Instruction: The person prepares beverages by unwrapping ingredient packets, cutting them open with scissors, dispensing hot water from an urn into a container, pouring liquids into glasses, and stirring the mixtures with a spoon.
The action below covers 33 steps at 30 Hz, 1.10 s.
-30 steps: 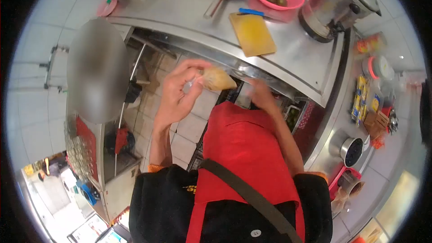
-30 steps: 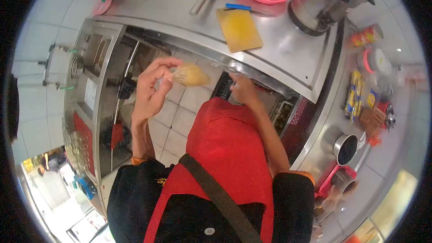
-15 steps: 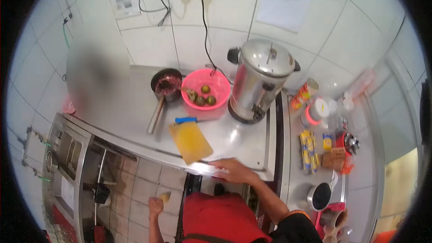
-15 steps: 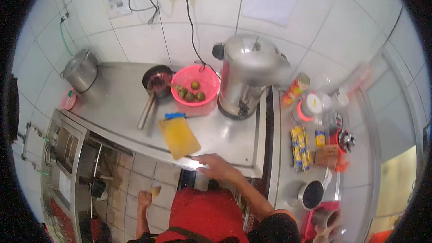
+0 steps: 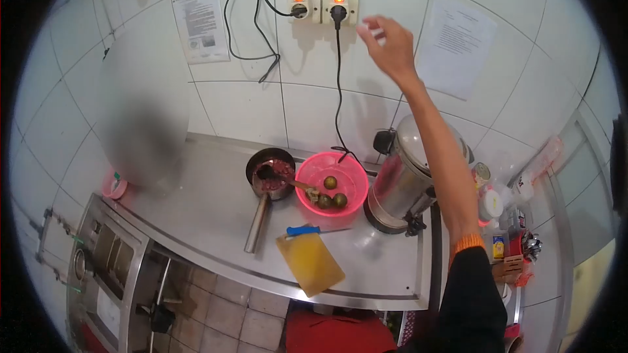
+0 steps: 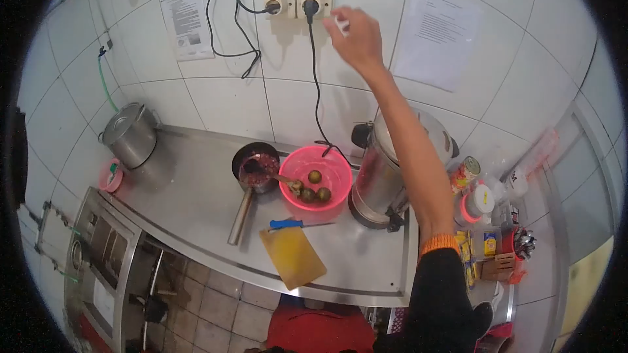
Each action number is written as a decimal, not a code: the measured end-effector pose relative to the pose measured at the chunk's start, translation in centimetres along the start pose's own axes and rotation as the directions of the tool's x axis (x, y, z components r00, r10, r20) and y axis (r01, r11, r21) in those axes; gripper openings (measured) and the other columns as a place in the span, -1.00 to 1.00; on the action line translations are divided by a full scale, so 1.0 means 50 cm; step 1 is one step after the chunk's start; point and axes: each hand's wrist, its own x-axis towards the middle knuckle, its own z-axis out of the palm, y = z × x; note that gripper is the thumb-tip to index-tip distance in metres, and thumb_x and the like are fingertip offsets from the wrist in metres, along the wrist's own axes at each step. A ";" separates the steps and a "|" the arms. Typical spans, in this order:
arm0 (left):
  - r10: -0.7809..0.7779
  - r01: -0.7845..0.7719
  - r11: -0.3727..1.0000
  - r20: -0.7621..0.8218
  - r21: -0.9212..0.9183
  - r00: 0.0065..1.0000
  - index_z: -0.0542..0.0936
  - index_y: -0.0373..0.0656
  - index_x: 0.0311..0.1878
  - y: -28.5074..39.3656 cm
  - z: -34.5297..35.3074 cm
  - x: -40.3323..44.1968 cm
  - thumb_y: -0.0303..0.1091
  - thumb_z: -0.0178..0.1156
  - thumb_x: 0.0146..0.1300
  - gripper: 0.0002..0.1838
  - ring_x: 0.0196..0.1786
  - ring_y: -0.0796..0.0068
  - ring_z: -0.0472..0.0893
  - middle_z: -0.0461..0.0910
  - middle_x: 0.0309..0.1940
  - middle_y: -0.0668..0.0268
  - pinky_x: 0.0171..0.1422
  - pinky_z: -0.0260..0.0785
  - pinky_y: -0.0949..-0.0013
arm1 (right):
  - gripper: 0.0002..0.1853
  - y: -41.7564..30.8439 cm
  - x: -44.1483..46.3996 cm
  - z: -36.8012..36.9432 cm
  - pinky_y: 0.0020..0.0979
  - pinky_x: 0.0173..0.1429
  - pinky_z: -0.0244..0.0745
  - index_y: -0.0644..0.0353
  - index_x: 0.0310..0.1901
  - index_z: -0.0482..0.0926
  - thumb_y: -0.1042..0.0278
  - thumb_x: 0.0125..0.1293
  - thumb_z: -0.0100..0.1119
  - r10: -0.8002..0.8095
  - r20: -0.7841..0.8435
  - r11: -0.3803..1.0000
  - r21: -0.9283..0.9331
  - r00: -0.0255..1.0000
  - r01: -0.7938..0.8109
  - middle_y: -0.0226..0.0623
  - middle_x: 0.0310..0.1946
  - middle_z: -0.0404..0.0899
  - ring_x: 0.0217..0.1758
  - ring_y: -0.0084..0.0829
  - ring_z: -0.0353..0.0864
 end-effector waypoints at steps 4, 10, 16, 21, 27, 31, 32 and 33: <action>0.028 -0.025 0.997 0.042 -0.070 0.999 0.60 -0.29 -0.19 0.032 -0.048 0.095 -0.26 0.10 0.26 -0.74 -0.05 0.00 0.64 0.61 -0.04 -0.06 -0.03 0.50 0.02 | -0.63 0.050 0.131 0.101 -0.27 -0.25 0.53 0.12 -0.21 0.69 -0.03 0.15 0.35 0.009 -0.086 0.990 -0.137 0.996 -0.021 -0.24 -0.36 0.66 -0.39 -0.26 0.64; 0.100 -0.068 0.983 0.191 -0.168 0.977 0.60 -0.28 -0.22 0.079 -0.153 0.284 -0.23 0.11 0.26 -0.73 -0.06 -0.01 0.64 0.62 -0.06 -0.05 -0.03 0.50 0.01 | -0.59 0.145 0.199 0.165 -0.35 -0.45 0.42 0.24 -0.55 0.58 0.02 0.16 0.35 0.161 0.097 0.975 -0.169 0.982 -0.143 -0.24 -0.64 0.54 -0.56 -0.43 0.52; 0.090 -0.028 0.987 0.399 -0.158 0.913 0.60 -0.27 -0.24 0.171 -0.233 0.433 -0.21 0.11 0.26 -0.72 -0.08 -0.02 0.65 0.63 -0.09 -0.03 -0.04 0.50 -0.01 | -0.64 0.079 0.251 0.264 -0.20 0.00 0.47 0.16 -0.33 0.73 0.14 -0.19 0.46 0.412 0.058 0.834 -0.427 0.909 -0.350 -0.15 -0.26 0.68 -0.07 -0.20 0.64; 0.032 0.012 0.996 0.476 -0.089 0.879 0.60 -0.26 -0.26 0.161 -0.247 0.420 -0.18 0.11 0.26 -0.71 -0.09 -0.03 0.65 0.64 -0.11 -0.02 -0.04 0.50 -0.02 | -0.46 -0.049 0.069 0.292 0.09 0.28 0.33 0.26 0.09 0.50 0.19 0.09 0.28 0.150 -0.309 0.974 -0.118 0.939 -0.195 0.28 0.15 0.36 0.23 0.13 0.41; -0.047 0.084 0.995 0.531 -0.046 0.846 0.59 -0.25 -0.29 0.081 -0.240 0.331 -0.16 0.12 0.26 -0.70 -0.10 -0.04 0.65 0.65 -0.13 -0.01 -0.05 0.50 -0.03 | -0.63 -0.427 -0.688 -0.126 -0.23 -0.09 0.57 0.15 0.05 0.56 0.25 0.25 0.30 0.479 -0.105 0.872 0.173 0.871 -0.458 -0.24 -0.10 0.56 -0.12 -0.21 0.61; -0.105 0.174 0.980 0.490 -0.098 0.865 0.59 -0.25 -0.31 -0.047 -0.196 0.205 -0.14 0.12 0.26 -0.69 -0.11 -0.05 0.65 0.65 -0.15 0.00 -0.05 0.50 -0.04 | -0.68 -0.591 -1.182 -0.327 -0.23 -0.08 0.58 0.22 0.03 0.56 0.35 0.27 0.25 0.939 -0.038 0.336 -0.101 0.342 -0.936 -0.06 -0.09 0.61 -0.15 -0.08 0.65; -0.121 0.198 0.973 0.466 -0.119 0.877 0.59 -0.25 -0.31 -0.093 -0.186 0.167 -0.13 0.12 0.26 -0.68 -0.11 -0.05 0.66 0.65 -0.15 0.01 -0.06 0.50 -0.04 | -0.69 -0.631 -1.270 -0.383 -0.20 -0.08 0.58 0.22 0.03 0.57 0.36 0.26 0.25 0.974 -0.093 0.195 -0.129 0.208 -0.972 -0.03 -0.06 0.61 -0.13 -0.05 0.65; -0.146 0.229 0.963 0.435 -0.145 0.889 0.59 -0.24 -0.32 -0.144 -0.172 0.126 -0.13 0.12 0.26 -0.68 -0.12 -0.05 0.66 0.65 -0.15 0.01 -0.06 0.50 -0.05 | -0.69 -0.649 -1.333 -0.448 -0.18 -0.04 0.57 0.21 0.03 0.55 0.38 0.26 0.23 0.998 -0.067 0.003 -0.219 0.019 -0.976 -0.03 -0.08 0.60 -0.07 -0.07 0.63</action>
